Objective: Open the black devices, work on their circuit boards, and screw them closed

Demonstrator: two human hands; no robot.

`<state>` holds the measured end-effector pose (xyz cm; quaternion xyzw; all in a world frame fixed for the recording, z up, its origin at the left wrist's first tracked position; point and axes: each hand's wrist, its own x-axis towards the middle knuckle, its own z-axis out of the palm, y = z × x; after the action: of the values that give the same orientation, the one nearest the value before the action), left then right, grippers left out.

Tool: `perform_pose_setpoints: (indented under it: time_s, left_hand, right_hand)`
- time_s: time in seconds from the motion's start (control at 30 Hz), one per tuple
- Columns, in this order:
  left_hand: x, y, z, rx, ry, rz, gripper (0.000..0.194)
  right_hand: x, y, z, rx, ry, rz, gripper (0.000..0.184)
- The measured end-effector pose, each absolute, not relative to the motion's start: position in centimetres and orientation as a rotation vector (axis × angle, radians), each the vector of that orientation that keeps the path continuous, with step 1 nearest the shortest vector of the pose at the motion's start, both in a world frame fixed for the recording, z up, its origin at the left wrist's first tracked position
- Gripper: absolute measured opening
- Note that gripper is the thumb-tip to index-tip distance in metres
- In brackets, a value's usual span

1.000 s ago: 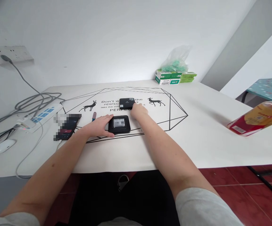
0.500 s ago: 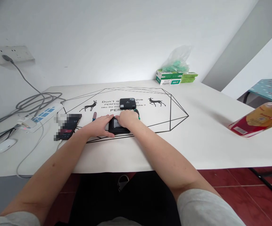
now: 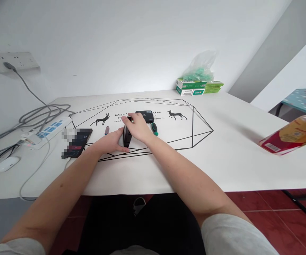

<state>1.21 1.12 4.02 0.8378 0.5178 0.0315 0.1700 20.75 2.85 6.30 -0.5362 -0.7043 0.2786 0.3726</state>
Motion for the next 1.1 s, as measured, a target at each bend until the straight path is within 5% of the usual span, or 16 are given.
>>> perform_pose_setpoints:
  time_s: [0.27,0.53,0.73,1.1]
  left_hand:
    - [0.7,2.0,2.6,2.434,1.518,0.158,0.075]
    - [-0.5,2.3,3.1,2.480,1.625,0.070,0.113]
    - [-1.4,2.2,4.0,2.462,1.664,-0.081,0.109]
    - [-1.1,2.7,4.1,2.492,1.796,-0.060,0.066]
  right_hand:
    - [20.9,3.0,3.7,-0.989,-2.332,0.717,0.105]
    - [22.6,4.7,3.1,-1.079,-2.523,0.687,0.115]
    - [22.4,4.4,3.4,-1.238,-2.532,0.585,0.105]
    - [22.3,5.1,2.8,-1.372,-2.529,0.442,0.077]
